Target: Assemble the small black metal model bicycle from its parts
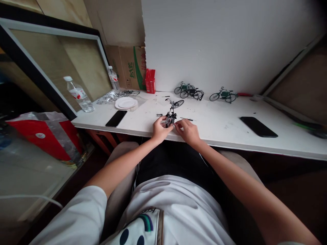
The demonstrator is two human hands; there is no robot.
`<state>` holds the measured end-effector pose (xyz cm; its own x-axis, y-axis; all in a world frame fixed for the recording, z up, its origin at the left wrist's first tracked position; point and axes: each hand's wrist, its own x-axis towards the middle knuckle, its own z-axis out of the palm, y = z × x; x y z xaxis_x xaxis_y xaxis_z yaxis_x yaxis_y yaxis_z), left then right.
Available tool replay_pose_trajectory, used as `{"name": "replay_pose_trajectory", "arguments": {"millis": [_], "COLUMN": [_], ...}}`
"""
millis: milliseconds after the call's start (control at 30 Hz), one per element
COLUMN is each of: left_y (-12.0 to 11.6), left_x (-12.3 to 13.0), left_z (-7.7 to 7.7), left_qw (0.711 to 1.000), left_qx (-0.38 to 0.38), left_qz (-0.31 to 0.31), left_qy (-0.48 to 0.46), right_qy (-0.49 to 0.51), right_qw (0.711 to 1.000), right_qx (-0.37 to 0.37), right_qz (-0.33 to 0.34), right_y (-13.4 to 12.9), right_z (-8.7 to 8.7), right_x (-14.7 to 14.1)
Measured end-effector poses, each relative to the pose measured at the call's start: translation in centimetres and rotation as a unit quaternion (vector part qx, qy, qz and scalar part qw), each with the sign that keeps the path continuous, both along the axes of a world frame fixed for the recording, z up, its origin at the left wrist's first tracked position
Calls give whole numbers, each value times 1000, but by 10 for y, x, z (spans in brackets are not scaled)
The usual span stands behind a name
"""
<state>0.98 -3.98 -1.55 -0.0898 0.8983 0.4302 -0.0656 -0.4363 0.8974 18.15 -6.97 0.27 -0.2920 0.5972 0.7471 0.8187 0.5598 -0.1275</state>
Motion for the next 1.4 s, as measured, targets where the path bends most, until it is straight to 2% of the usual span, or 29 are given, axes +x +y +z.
{"name": "replay_pose_trajectory", "arguments": {"millis": [233,367,467,600,767,867,1033,1267,1400], "left_y": [-4,-2,0,-2,-5,-3,-1,-8,-6], "left_x": [1,0,-1,0,0,-1,-2,0,-1], "left_z": [0,0,1,2,4,4,6,8,5], "left_qw": [999,1000,1000,999,999,999,999,1000,999], "left_qx": [14,13,16,28,23,15,13,19,19], "left_qz": [-30,-11,0,-14,-31,-27,-13,-20,-22], "left_qy": [10,2,-15,-34,-29,-34,-38,-12,-26], "right_qy": [-20,26,40,21,24,59,80,56,87], "right_qw": [998,998,998,999,997,995,994,993,991], "right_qx": [-26,-49,-35,-25,-66,-81,-62,-99,-102], "right_qz": [-45,-5,15,-9,-34,-11,44,-21,1], "right_y": [3,-2,-3,2,3,-1,0,3,0], "right_z": [-3,4,5,-1,-1,4,4,-1,4], "right_x": [3,2,1,1,2,2,3,4,4]}}
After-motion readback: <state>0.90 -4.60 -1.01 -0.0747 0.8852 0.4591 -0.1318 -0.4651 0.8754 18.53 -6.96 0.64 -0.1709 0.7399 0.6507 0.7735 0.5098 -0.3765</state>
